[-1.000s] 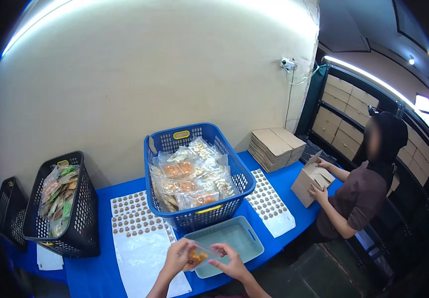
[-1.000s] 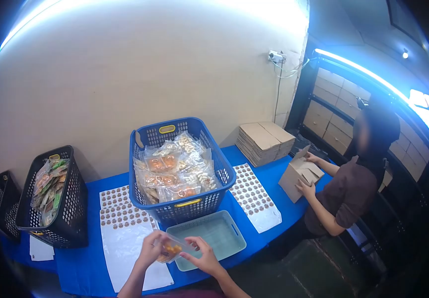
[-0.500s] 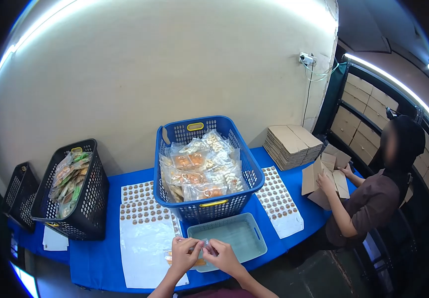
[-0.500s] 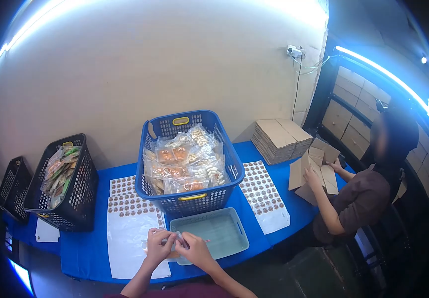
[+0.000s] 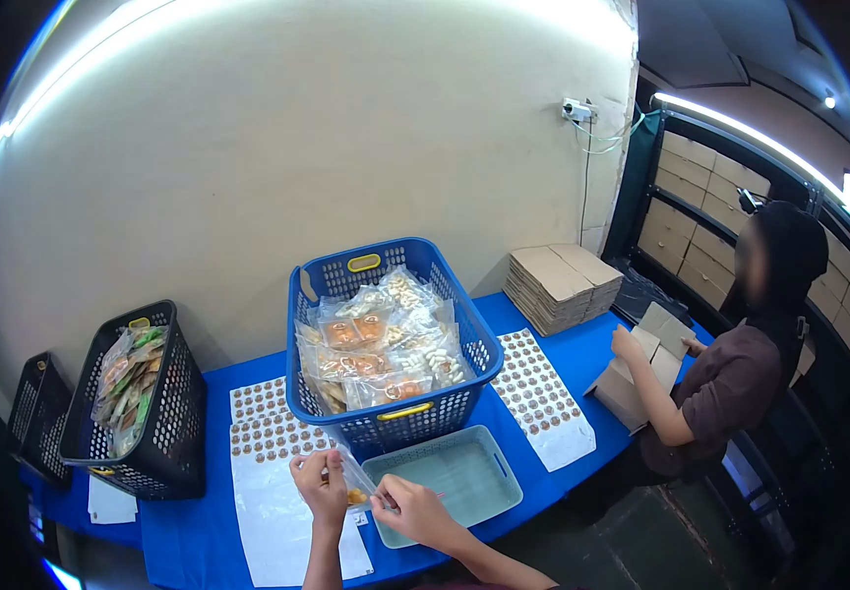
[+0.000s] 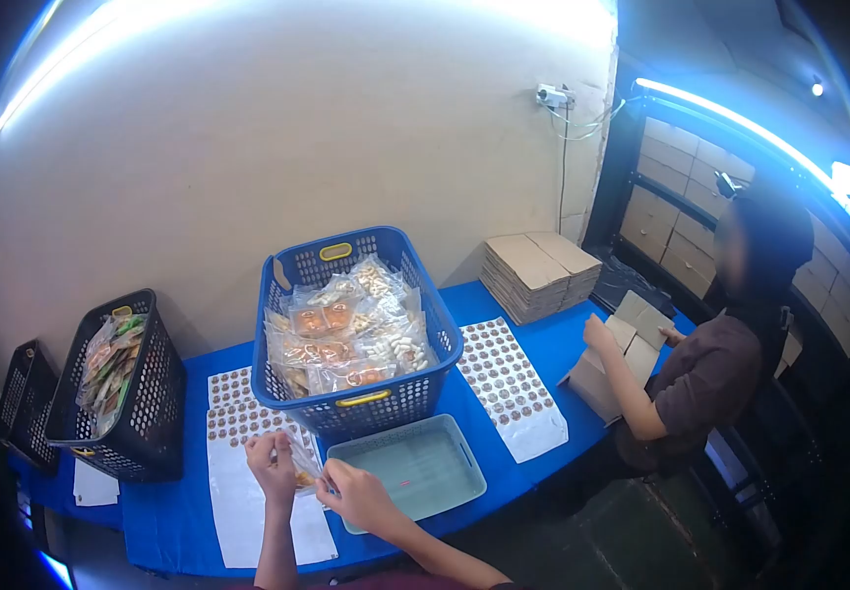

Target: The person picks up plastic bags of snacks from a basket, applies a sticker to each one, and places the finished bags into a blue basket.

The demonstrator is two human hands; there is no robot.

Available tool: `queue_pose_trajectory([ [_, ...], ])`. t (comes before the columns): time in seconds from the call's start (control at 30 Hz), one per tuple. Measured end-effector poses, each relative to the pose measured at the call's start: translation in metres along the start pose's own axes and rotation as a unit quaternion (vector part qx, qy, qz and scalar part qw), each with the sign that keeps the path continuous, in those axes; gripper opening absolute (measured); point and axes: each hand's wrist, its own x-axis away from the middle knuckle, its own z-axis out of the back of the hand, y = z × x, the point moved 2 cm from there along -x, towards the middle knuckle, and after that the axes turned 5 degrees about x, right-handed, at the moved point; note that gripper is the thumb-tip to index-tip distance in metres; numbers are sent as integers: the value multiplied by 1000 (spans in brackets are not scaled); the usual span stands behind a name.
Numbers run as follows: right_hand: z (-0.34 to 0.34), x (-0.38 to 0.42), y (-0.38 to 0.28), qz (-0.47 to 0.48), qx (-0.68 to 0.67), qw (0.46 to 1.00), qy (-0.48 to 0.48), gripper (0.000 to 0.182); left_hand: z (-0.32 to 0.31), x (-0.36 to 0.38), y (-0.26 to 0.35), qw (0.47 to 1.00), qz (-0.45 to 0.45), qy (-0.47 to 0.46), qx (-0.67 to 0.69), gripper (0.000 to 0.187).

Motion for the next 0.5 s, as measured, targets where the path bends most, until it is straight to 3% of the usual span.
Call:
queue_pose_trajectory([
  [0.17,13,11,10,-28,-30,998,-49,16,-17,16,-27,989,111,4,101,24],
  [0.23,13,26,36,-17,-102,990,-95,18,-5,4,-40,937,225,23,266,27],
  [0.33,22,35,45,-108,-176,978,-35,20,-3,2,-40,952,199,-97,213,28],
  [0.43,32,25,35,-123,-223,967,-31,18,-26,29,-30,934,188,-233,195,19],
  [0.5,30,23,36,-99,-165,981,-38,15,-39,33,-3,933,78,-296,191,16],
])
